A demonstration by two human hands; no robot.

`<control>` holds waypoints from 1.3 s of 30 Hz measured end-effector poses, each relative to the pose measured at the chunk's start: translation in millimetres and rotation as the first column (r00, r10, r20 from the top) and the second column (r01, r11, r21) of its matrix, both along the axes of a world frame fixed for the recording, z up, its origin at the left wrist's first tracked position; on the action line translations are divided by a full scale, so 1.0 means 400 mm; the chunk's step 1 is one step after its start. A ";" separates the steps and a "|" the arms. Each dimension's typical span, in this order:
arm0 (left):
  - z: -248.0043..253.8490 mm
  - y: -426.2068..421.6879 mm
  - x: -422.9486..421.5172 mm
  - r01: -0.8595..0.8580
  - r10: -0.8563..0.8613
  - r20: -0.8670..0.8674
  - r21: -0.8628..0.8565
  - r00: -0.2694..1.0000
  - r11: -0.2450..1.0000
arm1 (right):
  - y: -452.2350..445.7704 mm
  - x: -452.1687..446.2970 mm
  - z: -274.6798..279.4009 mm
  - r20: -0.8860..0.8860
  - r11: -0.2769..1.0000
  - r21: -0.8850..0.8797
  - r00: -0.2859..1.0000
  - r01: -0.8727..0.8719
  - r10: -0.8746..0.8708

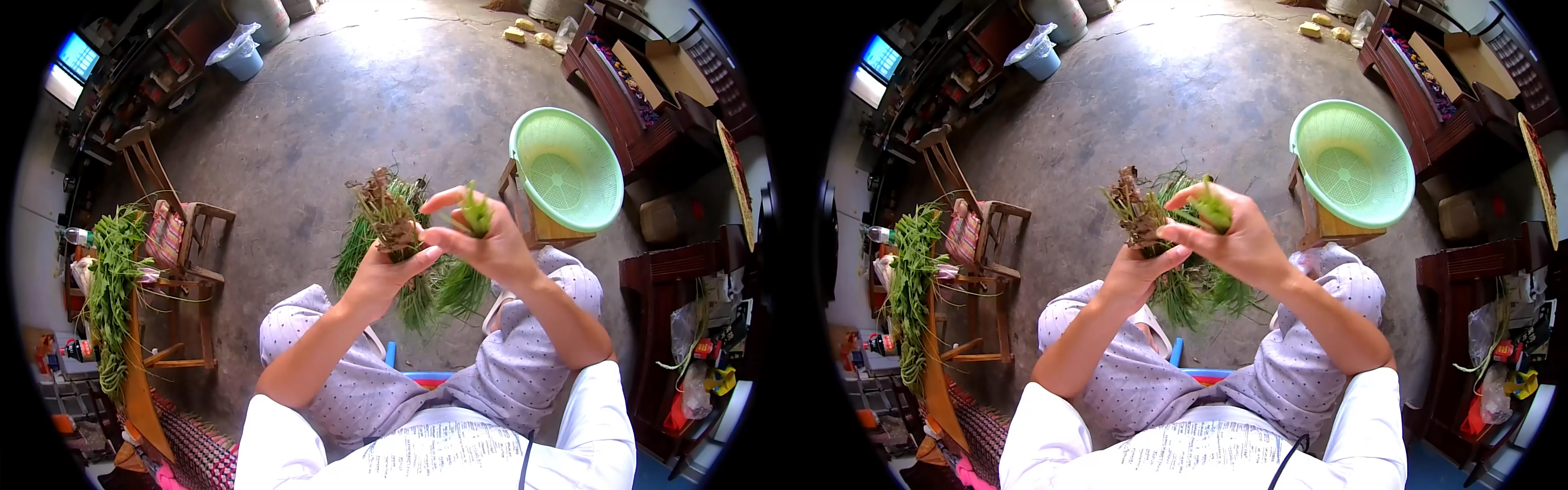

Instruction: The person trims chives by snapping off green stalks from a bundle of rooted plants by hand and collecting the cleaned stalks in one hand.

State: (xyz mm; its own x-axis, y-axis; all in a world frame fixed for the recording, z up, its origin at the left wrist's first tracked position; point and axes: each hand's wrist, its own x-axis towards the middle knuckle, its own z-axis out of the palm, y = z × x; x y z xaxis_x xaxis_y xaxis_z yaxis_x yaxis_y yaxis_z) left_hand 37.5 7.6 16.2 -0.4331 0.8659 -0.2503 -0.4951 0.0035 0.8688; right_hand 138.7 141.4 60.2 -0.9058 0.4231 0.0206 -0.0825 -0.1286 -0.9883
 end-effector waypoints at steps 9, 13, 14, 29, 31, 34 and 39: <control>-0.001 0.005 -0.002 0.078 -0.073 0.117 -0.040 0.990 0.996 | 0.084 0.023 -0.026 -0.054 0.919 -0.029 0.918 0.392 -0.393; 0.001 0.000 -0.006 0.063 -0.059 0.113 -0.036 0.992 0.997 | 0.098 0.024 0.009 0.066 0.871 0.418 0.948 0.256 -0.310; -0.002 -0.001 -0.007 0.062 -0.059 0.108 -0.029 0.992 0.998 | 0.083 0.021 0.004 0.066 0.872 0.418 0.948 0.257 -0.311; 0.040 -0.011 -0.027 0.089 -0.096 0.217 0.045 0.971 0.995 | 0.060 0.011 -0.027 0.153 0.987 -0.142 0.987 0.074 -0.052; 0.039 -0.015 -0.027 0.084 -0.091 0.240 0.036 0.966 0.996 | 0.061 0.013 -0.024 0.150 0.977 -0.200 0.987 0.079 -0.049; 0.039 -0.018 -0.030 0.072 -0.083 0.293 0.046 0.953 0.996 | 0.078 0.017 -0.009 0.081 0.961 -0.234 0.988 0.147 -0.131; 0.018 -0.052 -0.066 0.143 -0.261 0.349 0.328 0.900 0.934 | 0.132 0.016 -0.020 0.025 0.833 -0.352 0.894 0.427 -0.448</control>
